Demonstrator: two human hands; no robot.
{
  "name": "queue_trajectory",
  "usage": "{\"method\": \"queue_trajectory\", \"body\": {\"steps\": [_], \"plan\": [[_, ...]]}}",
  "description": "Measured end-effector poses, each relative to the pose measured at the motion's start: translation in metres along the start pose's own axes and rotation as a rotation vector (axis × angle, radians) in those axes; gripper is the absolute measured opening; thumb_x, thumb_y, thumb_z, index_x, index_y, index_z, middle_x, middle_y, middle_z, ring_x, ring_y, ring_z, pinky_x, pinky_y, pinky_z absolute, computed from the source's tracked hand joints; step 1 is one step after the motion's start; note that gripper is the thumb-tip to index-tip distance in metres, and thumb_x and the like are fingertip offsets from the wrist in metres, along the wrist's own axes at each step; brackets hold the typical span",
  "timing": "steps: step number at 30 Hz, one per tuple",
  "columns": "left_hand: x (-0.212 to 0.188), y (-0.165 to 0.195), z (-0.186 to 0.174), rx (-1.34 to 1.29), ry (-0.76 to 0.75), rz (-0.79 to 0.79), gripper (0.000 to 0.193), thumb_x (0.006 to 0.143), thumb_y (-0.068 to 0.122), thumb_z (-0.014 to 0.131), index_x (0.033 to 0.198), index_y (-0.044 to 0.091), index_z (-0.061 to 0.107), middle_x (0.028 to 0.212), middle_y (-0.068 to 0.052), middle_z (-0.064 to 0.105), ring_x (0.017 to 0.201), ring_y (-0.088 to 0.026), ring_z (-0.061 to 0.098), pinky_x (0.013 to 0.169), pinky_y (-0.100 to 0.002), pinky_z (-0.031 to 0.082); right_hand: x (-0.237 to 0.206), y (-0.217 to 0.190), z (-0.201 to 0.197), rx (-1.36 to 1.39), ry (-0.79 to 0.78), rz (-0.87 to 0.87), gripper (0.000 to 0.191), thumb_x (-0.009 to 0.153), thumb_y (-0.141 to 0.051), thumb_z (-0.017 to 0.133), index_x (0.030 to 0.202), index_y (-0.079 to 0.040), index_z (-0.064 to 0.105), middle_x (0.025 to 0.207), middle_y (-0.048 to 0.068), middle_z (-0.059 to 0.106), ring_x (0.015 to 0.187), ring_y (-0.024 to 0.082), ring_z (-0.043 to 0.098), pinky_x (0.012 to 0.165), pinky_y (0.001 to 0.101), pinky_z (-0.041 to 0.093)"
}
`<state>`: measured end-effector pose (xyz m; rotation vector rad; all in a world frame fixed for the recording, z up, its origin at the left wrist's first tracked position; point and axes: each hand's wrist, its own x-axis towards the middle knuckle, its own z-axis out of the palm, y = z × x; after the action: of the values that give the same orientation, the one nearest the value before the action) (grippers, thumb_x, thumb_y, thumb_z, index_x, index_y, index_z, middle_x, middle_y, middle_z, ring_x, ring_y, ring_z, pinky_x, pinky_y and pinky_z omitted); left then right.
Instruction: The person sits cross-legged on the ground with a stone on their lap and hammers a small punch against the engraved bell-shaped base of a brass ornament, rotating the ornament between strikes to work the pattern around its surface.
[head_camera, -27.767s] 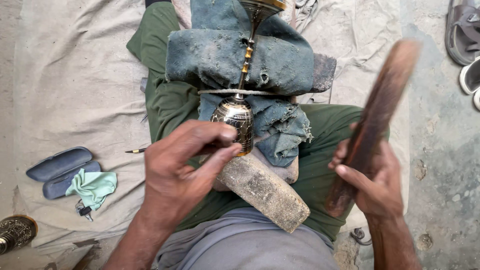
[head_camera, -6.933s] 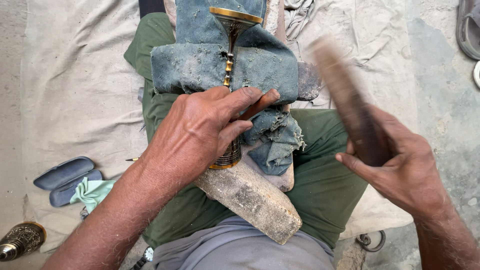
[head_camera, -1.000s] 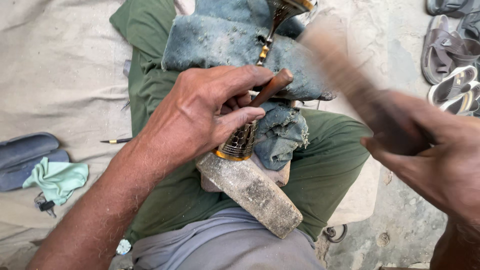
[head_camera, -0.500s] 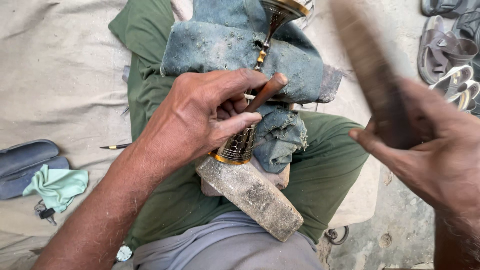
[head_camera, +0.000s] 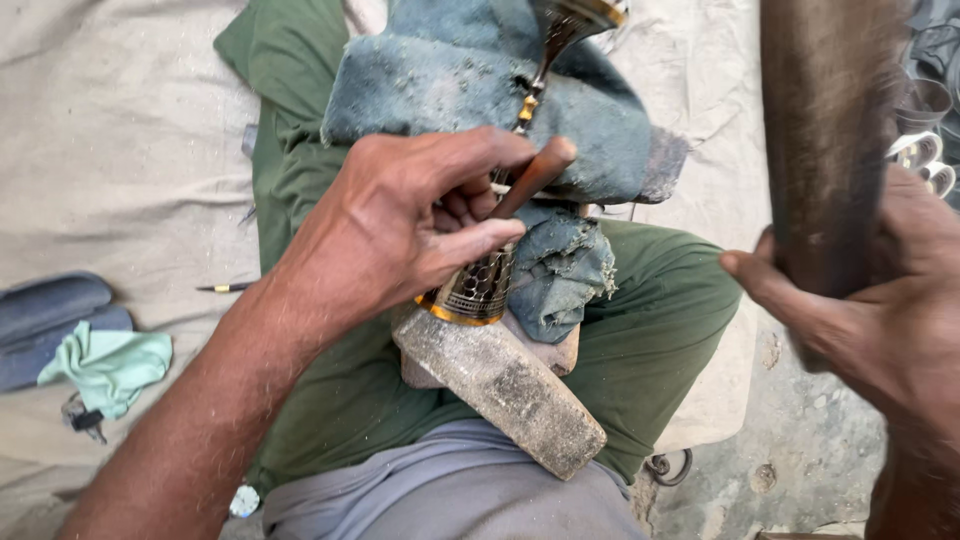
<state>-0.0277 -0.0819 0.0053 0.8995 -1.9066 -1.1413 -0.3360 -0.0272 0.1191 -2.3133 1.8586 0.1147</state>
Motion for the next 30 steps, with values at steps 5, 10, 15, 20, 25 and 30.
{"method": "queue_trajectory", "body": {"steps": [5,10,15,20,25,30], "plan": [[0.001,-0.004,0.002,0.029,-0.011,0.018,0.049,0.084,0.015,0.085,0.129,0.012,0.067,0.089,-0.001,0.074,0.073,-0.010,0.072,0.065,-0.027,0.060,0.001,0.000,0.004,0.739,-0.001,0.392,0.040,0.094,-0.020,0.077,0.125,-0.001,0.059,0.086,0.003,0.062,0.067,0.010,0.066,0.069,0.0303,0.066],[0.000,-0.002,0.002,0.012,0.014,0.042,0.049,0.087,0.015,0.085,0.133,0.012,0.066,0.090,-0.002,0.072,0.075,-0.011,0.071,0.069,-0.027,0.061,-0.003,-0.001,0.003,0.097,-0.007,-0.012,0.056,0.082,-0.009,0.077,0.133,-0.001,0.057,0.096,0.008,0.065,0.077,0.016,0.065,0.075,0.0318,0.060],[-0.003,0.001,0.000,0.000,0.024,0.076,0.052,0.088,0.013,0.083,0.137,0.012,0.065,0.089,-0.004,0.071,0.074,-0.013,0.069,0.069,-0.029,0.061,-0.001,-0.001,0.001,0.121,-0.085,0.050,0.053,0.087,-0.013,0.075,0.135,-0.004,0.056,0.092,0.006,0.059,0.073,0.013,0.066,0.073,0.0293,0.060],[-0.001,-0.003,0.001,-0.032,0.027,0.092,0.047,0.090,0.014,0.085,0.133,0.011,0.066,0.093,-0.003,0.074,0.077,-0.011,0.072,0.071,-0.028,0.061,0.002,0.002,-0.003,0.054,-0.060,-0.038,0.053,0.087,-0.018,0.074,0.137,-0.007,0.061,0.097,0.003,0.064,0.072,0.012,0.070,0.073,0.0309,0.060],[0.002,-0.005,0.001,-0.010,0.010,0.063,0.050,0.085,0.014,0.086,0.131,0.010,0.066,0.085,-0.003,0.072,0.071,-0.012,0.070,0.064,-0.028,0.058,0.004,0.004,-0.007,0.099,-0.072,0.031,0.052,0.081,-0.016,0.077,0.131,-0.006,0.068,0.100,0.009,0.072,0.075,0.018,0.071,0.077,0.0365,0.064],[0.002,-0.004,0.000,-0.015,0.015,0.060,0.050,0.086,0.014,0.087,0.131,0.011,0.066,0.085,-0.003,0.072,0.071,-0.011,0.069,0.064,-0.028,0.058,0.005,0.001,-0.006,0.150,0.025,-0.067,0.045,0.078,-0.009,0.080,0.119,0.000,0.067,0.102,0.009,0.067,0.082,0.020,0.069,0.080,0.0368,0.063]]}}
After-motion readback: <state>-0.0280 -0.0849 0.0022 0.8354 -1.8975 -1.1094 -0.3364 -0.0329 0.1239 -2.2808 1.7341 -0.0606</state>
